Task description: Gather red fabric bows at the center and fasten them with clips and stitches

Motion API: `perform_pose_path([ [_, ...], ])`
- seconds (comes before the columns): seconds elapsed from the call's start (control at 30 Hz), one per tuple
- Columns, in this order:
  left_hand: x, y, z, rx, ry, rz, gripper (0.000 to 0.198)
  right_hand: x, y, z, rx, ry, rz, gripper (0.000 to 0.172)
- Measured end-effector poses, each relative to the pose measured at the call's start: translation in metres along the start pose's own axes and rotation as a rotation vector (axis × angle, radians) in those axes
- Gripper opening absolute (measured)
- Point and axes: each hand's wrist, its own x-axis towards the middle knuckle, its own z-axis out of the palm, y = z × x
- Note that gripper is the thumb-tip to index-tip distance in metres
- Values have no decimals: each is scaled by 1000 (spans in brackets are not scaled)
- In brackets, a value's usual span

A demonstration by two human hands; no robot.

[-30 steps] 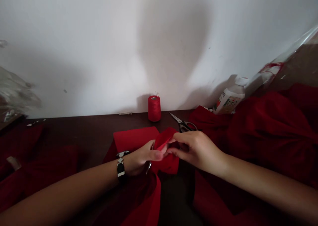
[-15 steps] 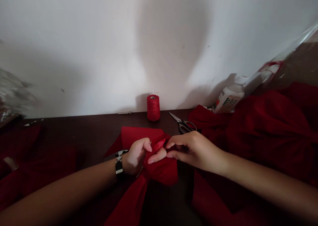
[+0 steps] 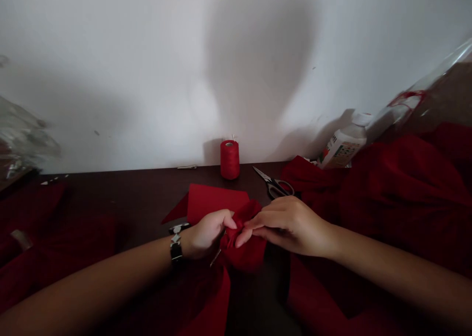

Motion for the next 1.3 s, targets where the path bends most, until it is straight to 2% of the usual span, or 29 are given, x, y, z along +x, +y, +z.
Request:
perform_pose_path([
  [0.07, -2, 3, 1, 77, 1, 7, 25, 0, 2, -1, 19, -11, -18, 14],
  [0.2, -9, 13, 4, 332, 16, -75, 26, 0, 6, -5, 33, -77, -43, 12],
  [0.43, -16, 27, 4, 684, 143, 49, 27, 3, 2, -7, 69, -196, 120, 8],
  [0.5, -17, 29, 4, 859, 228, 88, 25, 4, 1, -7, 116, -186, 129, 10],
  [0.6, -21, 33, 6, 1098, 394, 143, 33, 5, 1, -6, 152, -138, 151, 10],
  [0.7, -23, 37, 8, 1234, 472, 204, 33, 4, 0, -6, 104, -98, 201, 8],
  [0.8, -24, 41, 8, 1202, 484, 224, 27, 4, 2, -7, 125, -93, 231, 6],
  [0.87, -22, 42, 6, 1097, 444, 191, 24, 4, 5, -8, 181, -92, 246, 8],
  [1.03, -9, 37, -15, 752, 238, 1, 23, 4, 22, -7, 486, -145, 340, 17],
  [1.1, -3, 30, -26, 609, 176, -22, 26, 4, 28, -5, 628, -141, 400, 24],
  [1.2, 2, 20, -38, 503, 212, -7, 38, 3, 32, -2, 763, -108, 462, 33],
  [1.3, 3, 18, -40, 579, 143, 72, 39, 3, 34, 0, 858, -105, 508, 36],
])
